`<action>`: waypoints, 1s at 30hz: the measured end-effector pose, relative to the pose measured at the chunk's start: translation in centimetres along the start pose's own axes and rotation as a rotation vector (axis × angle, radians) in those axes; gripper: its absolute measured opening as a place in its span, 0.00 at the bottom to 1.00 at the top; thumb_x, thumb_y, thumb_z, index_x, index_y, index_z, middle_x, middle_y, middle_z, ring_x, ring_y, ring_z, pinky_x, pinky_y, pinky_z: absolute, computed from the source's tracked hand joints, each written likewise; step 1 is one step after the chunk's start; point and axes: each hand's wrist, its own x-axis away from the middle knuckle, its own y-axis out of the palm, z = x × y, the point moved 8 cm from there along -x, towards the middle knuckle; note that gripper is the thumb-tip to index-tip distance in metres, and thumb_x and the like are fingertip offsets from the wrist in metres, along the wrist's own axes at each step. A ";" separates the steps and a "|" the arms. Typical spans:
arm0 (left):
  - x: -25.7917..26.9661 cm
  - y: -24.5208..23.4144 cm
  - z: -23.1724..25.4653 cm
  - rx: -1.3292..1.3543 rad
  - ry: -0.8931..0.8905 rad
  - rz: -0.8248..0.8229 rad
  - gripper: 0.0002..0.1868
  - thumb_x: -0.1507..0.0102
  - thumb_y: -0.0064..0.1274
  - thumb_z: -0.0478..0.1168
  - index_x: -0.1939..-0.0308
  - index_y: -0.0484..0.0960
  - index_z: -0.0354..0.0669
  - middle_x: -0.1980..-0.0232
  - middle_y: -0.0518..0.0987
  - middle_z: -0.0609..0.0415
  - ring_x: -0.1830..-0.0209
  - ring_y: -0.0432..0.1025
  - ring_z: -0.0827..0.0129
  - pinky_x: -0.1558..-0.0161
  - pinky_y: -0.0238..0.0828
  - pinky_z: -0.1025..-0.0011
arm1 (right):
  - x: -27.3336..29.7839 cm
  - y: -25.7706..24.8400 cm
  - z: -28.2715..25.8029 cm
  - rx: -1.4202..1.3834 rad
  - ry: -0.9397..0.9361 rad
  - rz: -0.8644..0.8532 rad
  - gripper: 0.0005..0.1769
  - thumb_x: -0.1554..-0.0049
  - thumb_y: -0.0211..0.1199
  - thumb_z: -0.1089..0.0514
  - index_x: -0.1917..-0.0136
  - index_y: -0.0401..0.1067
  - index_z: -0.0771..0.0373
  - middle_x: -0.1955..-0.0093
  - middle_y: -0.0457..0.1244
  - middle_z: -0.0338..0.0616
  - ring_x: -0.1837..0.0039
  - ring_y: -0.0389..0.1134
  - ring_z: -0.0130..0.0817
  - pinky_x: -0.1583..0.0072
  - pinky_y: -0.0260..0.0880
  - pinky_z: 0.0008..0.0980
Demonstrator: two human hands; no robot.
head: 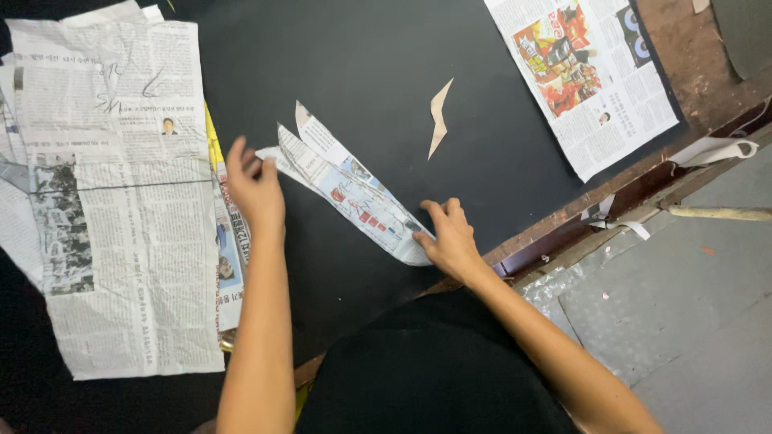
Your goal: The person uses scissors to cut newspaper sheets along pre-drawn lines on a dark tabletop. After cutting, the person folds the cut strips and stacks them with other cut pieces on the table.
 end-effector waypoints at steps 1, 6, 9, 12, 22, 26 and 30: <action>1.1 0.0 -1.5 0.110 -0.180 0.003 0.31 0.35 0.56 0.30 0.27 0.67 0.39 0.37 0.76 0.44 0.44 0.76 0.63 0.49 0.76 0.67 | -0.8 -0.4 -0.8 0.010 0.013 0.023 0.36 0.48 0.70 0.49 0.30 0.65 0.60 0.40 0.57 0.55 0.37 0.62 0.51 0.40 0.64 0.48; 10.0 3.3 -4.3 0.531 -0.738 -0.076 0.41 0.38 0.55 0.37 0.24 0.54 0.43 0.30 0.68 0.40 0.37 0.73 0.52 0.44 0.75 0.51 | -4.0 1.7 -5.2 0.093 0.059 0.039 0.48 0.54 0.77 0.44 0.29 0.60 0.64 0.40 0.56 0.57 0.36 0.58 0.54 0.42 0.61 0.55; 10.7 5.9 -2.8 0.650 -0.752 -0.110 0.41 0.38 0.55 0.39 0.24 0.51 0.45 0.28 0.67 0.38 0.34 0.71 0.48 0.41 0.70 0.50 | -5.2 3.0 -6.8 0.047 -0.013 0.121 0.47 0.55 0.77 0.49 0.30 0.61 0.69 0.41 0.60 0.59 0.37 0.60 0.58 0.43 0.62 0.56; 9.5 7.4 -1.5 0.635 -0.778 -0.191 0.42 0.38 0.55 0.40 0.23 0.51 0.46 0.29 0.69 0.37 0.34 0.70 0.47 0.40 0.69 0.46 | -6.4 4.0 -6.0 -0.027 0.015 0.140 0.42 0.55 0.76 0.52 0.32 0.63 0.68 0.43 0.65 0.58 0.39 0.64 0.58 0.41 0.64 0.54; 12.8 7.0 0.4 0.403 -0.614 -0.174 0.44 0.41 0.60 0.38 0.26 0.53 0.40 0.25 0.61 0.42 0.37 0.74 0.57 0.40 0.72 0.65 | -6.3 5.2 -4.8 -0.167 0.081 0.059 0.31 0.54 0.78 0.52 0.44 0.68 0.64 0.48 0.66 0.57 0.45 0.68 0.51 0.45 0.68 0.45; 13.1 5.8 0.4 0.302 -0.596 -0.189 0.43 0.39 0.60 0.41 0.23 0.55 0.40 0.26 0.64 0.39 0.36 0.71 0.58 0.40 0.72 0.64 | -4.5 7.6 -4.0 -0.522 0.381 -0.176 0.24 0.48 0.71 0.59 0.41 0.67 0.65 0.52 0.69 0.57 0.56 0.69 0.44 0.54 0.70 0.42; 13.4 3.4 1.3 0.258 -0.527 -0.201 0.45 0.37 0.63 0.43 0.23 0.53 0.37 0.29 0.66 0.36 0.36 0.69 0.60 0.40 0.72 0.63 | -3.2 8.2 -6.9 -0.945 0.151 -0.308 0.23 0.47 0.67 0.68 0.37 0.71 0.70 0.48 0.70 0.46 0.50 0.70 0.30 0.47 0.72 0.31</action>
